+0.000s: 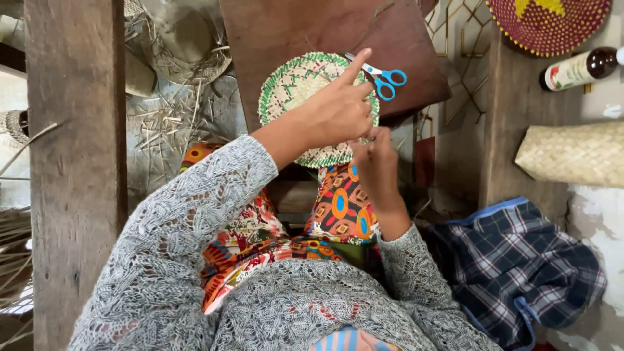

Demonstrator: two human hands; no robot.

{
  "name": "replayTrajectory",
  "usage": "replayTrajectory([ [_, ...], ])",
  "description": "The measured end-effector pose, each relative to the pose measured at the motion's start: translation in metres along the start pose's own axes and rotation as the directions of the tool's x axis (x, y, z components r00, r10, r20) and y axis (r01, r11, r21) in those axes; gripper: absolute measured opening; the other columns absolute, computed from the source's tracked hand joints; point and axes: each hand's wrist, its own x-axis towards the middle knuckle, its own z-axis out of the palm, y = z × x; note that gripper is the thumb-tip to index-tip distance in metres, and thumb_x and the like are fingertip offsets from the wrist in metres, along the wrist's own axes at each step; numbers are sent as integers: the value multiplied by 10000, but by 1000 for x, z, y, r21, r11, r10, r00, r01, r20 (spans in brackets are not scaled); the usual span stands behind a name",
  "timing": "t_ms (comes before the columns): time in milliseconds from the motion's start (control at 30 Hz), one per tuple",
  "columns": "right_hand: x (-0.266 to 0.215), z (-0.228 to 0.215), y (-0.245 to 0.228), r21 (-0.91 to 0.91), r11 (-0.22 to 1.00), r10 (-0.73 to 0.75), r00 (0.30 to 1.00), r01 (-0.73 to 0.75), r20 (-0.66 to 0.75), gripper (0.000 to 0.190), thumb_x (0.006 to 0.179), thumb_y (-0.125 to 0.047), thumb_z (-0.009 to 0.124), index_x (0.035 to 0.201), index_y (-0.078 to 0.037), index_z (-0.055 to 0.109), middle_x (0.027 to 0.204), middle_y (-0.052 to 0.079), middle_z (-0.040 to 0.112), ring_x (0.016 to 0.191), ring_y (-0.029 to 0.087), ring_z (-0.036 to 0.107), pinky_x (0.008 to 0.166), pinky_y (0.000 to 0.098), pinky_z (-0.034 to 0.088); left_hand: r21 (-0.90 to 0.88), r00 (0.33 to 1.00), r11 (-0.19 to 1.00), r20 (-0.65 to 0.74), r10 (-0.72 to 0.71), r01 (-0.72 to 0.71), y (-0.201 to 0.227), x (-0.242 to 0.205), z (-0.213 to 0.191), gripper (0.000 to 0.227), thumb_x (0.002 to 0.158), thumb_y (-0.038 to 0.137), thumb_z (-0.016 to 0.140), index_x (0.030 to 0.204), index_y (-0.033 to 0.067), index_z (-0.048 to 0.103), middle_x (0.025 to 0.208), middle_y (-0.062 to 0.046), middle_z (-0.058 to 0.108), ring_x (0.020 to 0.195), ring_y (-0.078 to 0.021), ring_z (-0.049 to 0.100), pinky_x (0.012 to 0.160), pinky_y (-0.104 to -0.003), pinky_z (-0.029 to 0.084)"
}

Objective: The person sews decorative thread patterns onto a circular straw disk using a needle, pulling thread through the material and cutting it with scissors.

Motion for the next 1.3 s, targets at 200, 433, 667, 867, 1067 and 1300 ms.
replayTrajectory([
  [200, 23, 2, 13, 56, 941, -338, 938, 335, 72, 148, 980, -13, 650, 1067, -81, 551, 627, 45, 606, 491, 86, 339, 528, 307, 341, -27, 989, 1000, 145, -11, 15, -13, -10, -15, 83, 864, 135, 813, 906, 204, 792, 697, 10, 722, 980, -298, 680, 1170, -754, 204],
  [433, 13, 10, -17, 123, 988, 65, 970, -95, 233, 229, 969, -201, 614, 1163, -101, 547, 633, 25, 645, 391, 131, 485, 460, 288, 430, 41, 997, 997, -36, -68, 69, -25, -24, 18, 198, 830, -11, 738, 729, 157, 706, 567, -13, 580, 753, -303, 600, 1160, -771, 238],
  [667, 16, 16, -23, 80, 973, -217, 976, 216, 11, 311, 1079, -249, 489, 815, -92, 539, 630, 44, 644, 527, 136, 509, 577, 366, 401, 32, 998, 999, 44, -42, 40, -22, -25, 0, 50, 905, 111, 738, 878, 153, 744, 647, -17, 691, 766, -309, 665, 1168, -728, 223],
  [867, 17, 19, -15, 64, 991, -118, 993, 116, 27, 352, 1014, -224, 500, 685, -110, 546, 612, 11, 600, 599, 126, 531, 653, 358, 440, 81, 902, 943, 277, -331, 322, -46, -33, -10, 103, 940, 263, 701, 1021, 253, 764, 723, 26, 767, 952, -318, 728, 1176, -692, 127],
  [1067, 19, 11, 0, 11, 985, -172, 980, 172, 97, 294, 1058, -316, 481, 896, -100, 597, 652, 45, 561, 595, 167, 504, 613, 377, 407, 28, 715, 716, 29, -698, 697, -72, -63, 4, 174, 988, 220, 617, 969, 245, 789, 731, -1, 744, 736, -259, 720, 1063, -651, 316],
  [1300, 32, -12, -25, -353, 835, -450, 893, 421, 1, 696, 993, -586, 583, 1496, -105, 553, 868, 19, 566, 798, 231, 604, 672, 434, 467, -174, 669, 646, 208, -714, 743, -41, -55, 3, 224, 1030, 337, 583, 1046, 335, 807, 703, 42, 766, 595, -187, 704, 827, -487, 536],
])
